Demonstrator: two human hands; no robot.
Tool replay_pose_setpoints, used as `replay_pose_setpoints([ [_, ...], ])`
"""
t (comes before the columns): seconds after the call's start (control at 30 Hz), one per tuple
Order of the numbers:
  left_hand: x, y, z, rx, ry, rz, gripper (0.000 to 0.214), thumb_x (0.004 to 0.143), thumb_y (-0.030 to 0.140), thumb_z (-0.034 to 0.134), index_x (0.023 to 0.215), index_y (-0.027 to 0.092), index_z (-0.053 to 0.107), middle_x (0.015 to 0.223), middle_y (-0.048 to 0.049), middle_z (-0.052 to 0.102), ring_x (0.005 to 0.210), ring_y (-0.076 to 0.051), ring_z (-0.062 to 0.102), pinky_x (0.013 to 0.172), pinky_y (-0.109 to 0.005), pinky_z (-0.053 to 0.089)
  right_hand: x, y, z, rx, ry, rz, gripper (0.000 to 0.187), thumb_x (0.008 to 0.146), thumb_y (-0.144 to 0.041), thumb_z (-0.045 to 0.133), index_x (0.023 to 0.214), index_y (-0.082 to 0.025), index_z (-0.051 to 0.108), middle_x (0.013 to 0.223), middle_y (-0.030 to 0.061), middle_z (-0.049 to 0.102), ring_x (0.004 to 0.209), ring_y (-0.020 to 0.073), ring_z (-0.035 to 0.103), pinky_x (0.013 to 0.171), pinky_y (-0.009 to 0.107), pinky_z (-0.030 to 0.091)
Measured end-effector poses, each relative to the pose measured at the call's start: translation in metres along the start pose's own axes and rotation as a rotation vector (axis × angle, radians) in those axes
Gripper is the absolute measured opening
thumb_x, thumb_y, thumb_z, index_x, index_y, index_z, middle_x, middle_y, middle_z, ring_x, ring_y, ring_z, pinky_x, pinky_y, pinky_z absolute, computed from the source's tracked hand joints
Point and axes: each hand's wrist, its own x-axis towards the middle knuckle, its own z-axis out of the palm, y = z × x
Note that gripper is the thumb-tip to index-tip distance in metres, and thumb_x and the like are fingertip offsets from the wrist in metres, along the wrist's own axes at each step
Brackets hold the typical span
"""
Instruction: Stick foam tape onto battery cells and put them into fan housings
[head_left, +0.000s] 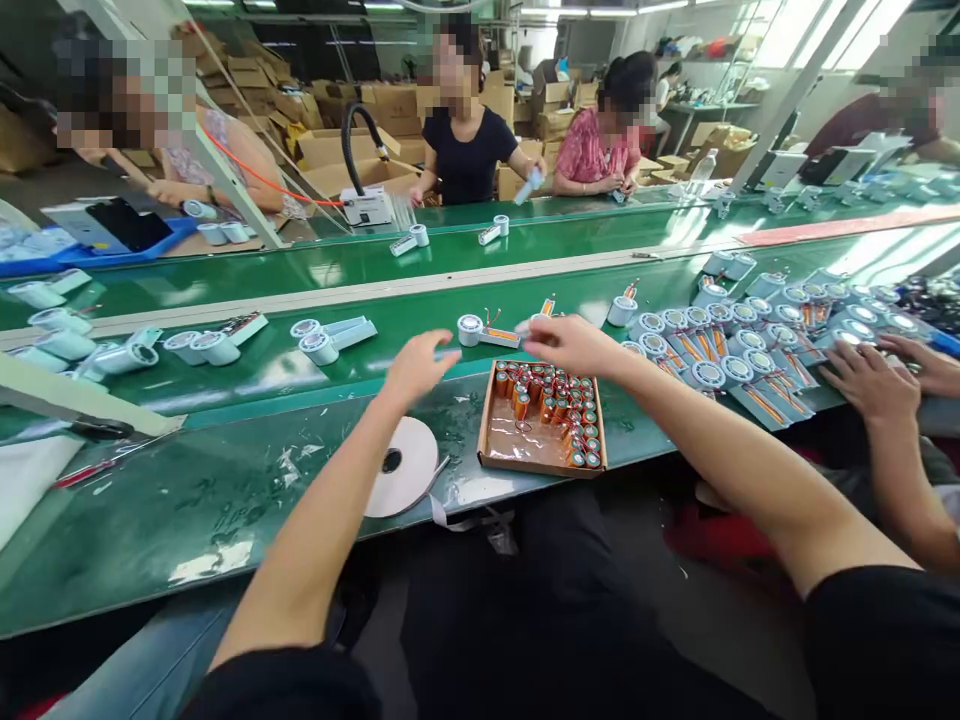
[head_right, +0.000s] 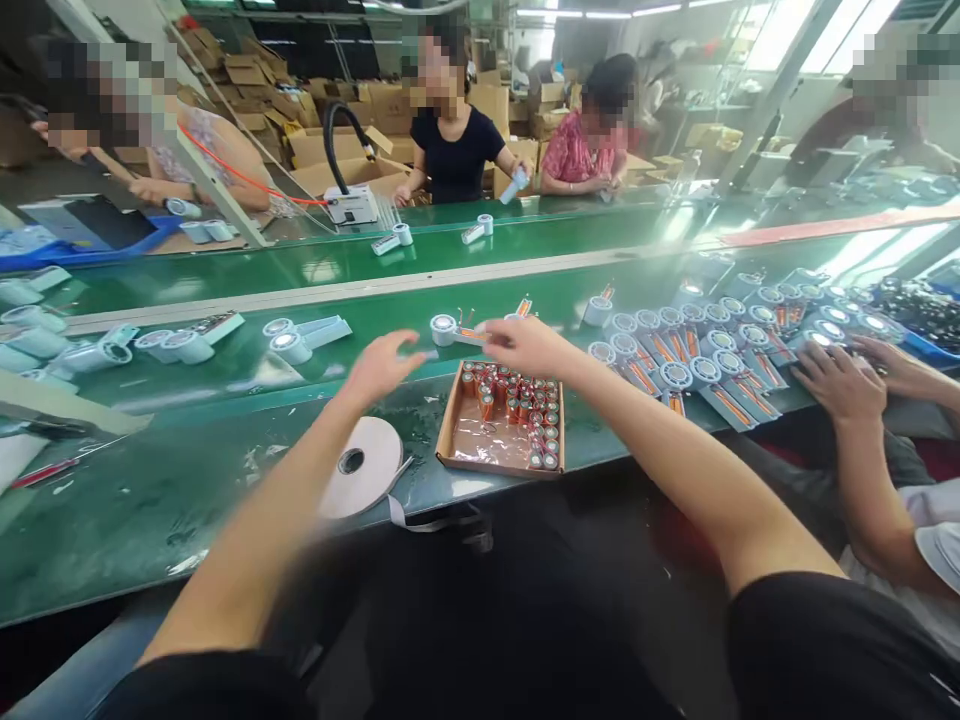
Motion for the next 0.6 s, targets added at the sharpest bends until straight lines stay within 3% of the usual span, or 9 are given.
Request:
replay_pose_setpoints([
  [0.07,-0.075,-0.039,-0.008,0.008,-0.109,0.027,0.058,0.084,0.053,0.072,0.133,0.021,0.071,0.145,-0.0117,0.068,0.139,-0.033,0.059,0.124,-0.047,0.040,-0.069,-0.005,0.002,0.248,0.042,-0.031,0.035,0.104,-0.043,0.058,0.129,-0.024,0.073,0.108,0.0048,0.081,0.090,0.0187,0.074,0.086,0.031,0.057],
  [0.1,-0.112,-0.059,-0.009,0.087,-0.212,0.104,0.074,0.076,0.060,0.078,0.139,0.023,0.069,0.149,-0.0113,0.066,0.143,-0.037,0.055,0.126,-0.051,0.037,-0.100,-0.009,0.007,0.331,0.072,-0.013,0.031,0.103,-0.044,0.062,0.122,-0.024,0.076,0.108,0.0048,0.081,0.090,0.0189,0.075,0.086,0.031,0.057],
  [0.13,-0.146,-0.077,-0.008,0.171,-0.238,0.116,0.084,0.071,0.063,0.080,0.144,0.023,0.065,0.156,-0.0115,0.060,0.150,-0.040,0.047,0.128,-0.055,0.034,-0.126,-0.015,0.015,0.391,0.083,0.013,0.027,0.102,-0.043,0.063,0.116,-0.024,0.077,0.106,0.0049,0.082,0.090,0.0196,0.075,0.085,0.031,0.058],
  [0.23,-0.216,-0.099,0.002,0.325,-0.234,0.090,0.079,0.084,0.060,0.072,0.151,0.018,0.059,0.162,-0.0152,0.052,0.156,-0.042,0.037,0.127,-0.060,0.033,-0.169,-0.044,0.047,0.592,0.082,0.117,0.023,0.102,-0.042,0.064,0.110,-0.025,0.077,0.103,0.0069,0.081,0.086,0.0209,0.076,0.078,0.032,0.059],
  [0.33,-0.234,-0.076,0.012,0.350,-0.039,0.081,0.075,0.087,0.061,0.071,0.140,0.009,0.063,0.145,-0.0231,0.064,0.147,-0.046,0.043,0.124,-0.062,0.037,-0.163,-0.089,0.084,0.874,-0.059,0.244,0.039,0.099,-0.047,0.067,0.131,-0.025,0.067,0.097,0.0068,0.080,0.073,0.0187,0.074,0.062,0.028,0.056],
  [0.4,-0.231,-0.048,0.017,0.336,0.150,0.115,0.076,0.085,0.063,0.075,0.139,0.011,0.062,0.138,-0.0220,0.066,0.148,-0.047,0.039,0.125,-0.064,0.034,-0.147,-0.120,0.105,1.016,-0.173,0.301,0.062,0.093,-0.050,0.075,0.147,-0.026,0.054,0.098,0.0053,0.079,0.070,0.0173,0.073,0.059,0.026,0.054],
  [0.43,-0.229,-0.035,0.019,0.321,0.227,0.141,0.073,0.085,0.060,0.076,0.140,0.014,0.060,0.139,-0.0199,0.065,0.151,-0.046,0.035,0.127,-0.065,0.032,-0.140,-0.132,0.114,1.061,-0.213,0.306,0.065,0.092,-0.051,0.077,0.147,-0.026,0.054,0.096,0.0043,0.079,0.069,0.0168,0.073,0.059,0.025,0.054],
  [0.53,-0.228,-0.010,0.020,0.254,0.341,0.135,0.061,0.088,0.045,0.074,0.142,0.023,0.057,0.143,-0.0144,0.062,0.157,-0.043,0.028,0.130,-0.066,0.025,-0.131,-0.149,0.136,1.021,-0.324,0.223,0.031,0.099,-0.048,0.068,0.112,-0.021,0.073,0.077,0.0000,0.074,0.063,0.0143,0.069,0.062,0.024,0.050],
  [0.6,-0.229,-0.009,0.019,0.148,0.390,-0.013,0.062,0.087,0.045,0.074,0.142,0.024,0.056,0.144,-0.0153,0.060,0.153,-0.044,0.036,0.129,-0.068,0.028,-0.138,-0.145,0.142,0.799,-0.445,0.115,0.028,0.104,-0.039,0.063,0.087,-0.020,0.075,0.065,-0.0013,0.069,0.061,0.0137,0.066,0.064,0.024,0.046],
])
